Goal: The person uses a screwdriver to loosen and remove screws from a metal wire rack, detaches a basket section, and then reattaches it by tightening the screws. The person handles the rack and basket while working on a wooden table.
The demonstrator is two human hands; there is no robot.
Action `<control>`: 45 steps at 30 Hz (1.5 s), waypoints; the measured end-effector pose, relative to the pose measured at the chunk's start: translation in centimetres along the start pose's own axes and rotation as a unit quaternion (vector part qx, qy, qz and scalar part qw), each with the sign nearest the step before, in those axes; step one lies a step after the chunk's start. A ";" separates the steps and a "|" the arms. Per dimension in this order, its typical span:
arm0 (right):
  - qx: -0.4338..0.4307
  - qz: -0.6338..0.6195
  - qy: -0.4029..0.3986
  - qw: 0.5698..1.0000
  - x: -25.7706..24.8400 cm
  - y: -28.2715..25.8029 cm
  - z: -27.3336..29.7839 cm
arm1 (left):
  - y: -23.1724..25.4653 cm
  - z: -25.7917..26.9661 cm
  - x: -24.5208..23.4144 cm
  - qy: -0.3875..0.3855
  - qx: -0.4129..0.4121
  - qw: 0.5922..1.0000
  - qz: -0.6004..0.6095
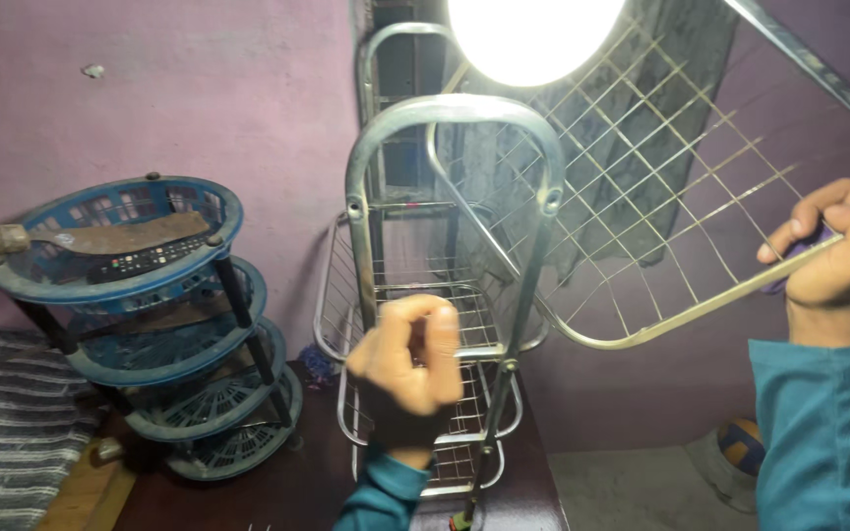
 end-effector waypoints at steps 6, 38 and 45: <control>-0.019 0.045 0.120 0.992 -2.2 -5.8 4.9 | -0.7 3.3 6.5 -0.185 -0.172 0.968 0.000; 0.088 0.260 0.229 0.934 7.7 -32.1 37.6 | -4.7 6.6 -7.7 -0.472 -0.272 0.772 0.327; 0.165 0.245 0.249 0.923 11.6 -30.8 35.2 | -7.0 5.0 -9.4 -0.445 -0.292 0.768 0.356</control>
Point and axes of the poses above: each hand's wrist, its own z-axis away from the middle knuckle, its own x-axis out of the palm, y = z × x, the point moved 7 cm from there along -z, towards the middle knuckle, and after that the axes turned 12 degrees about -x, right-handed, at the moved point
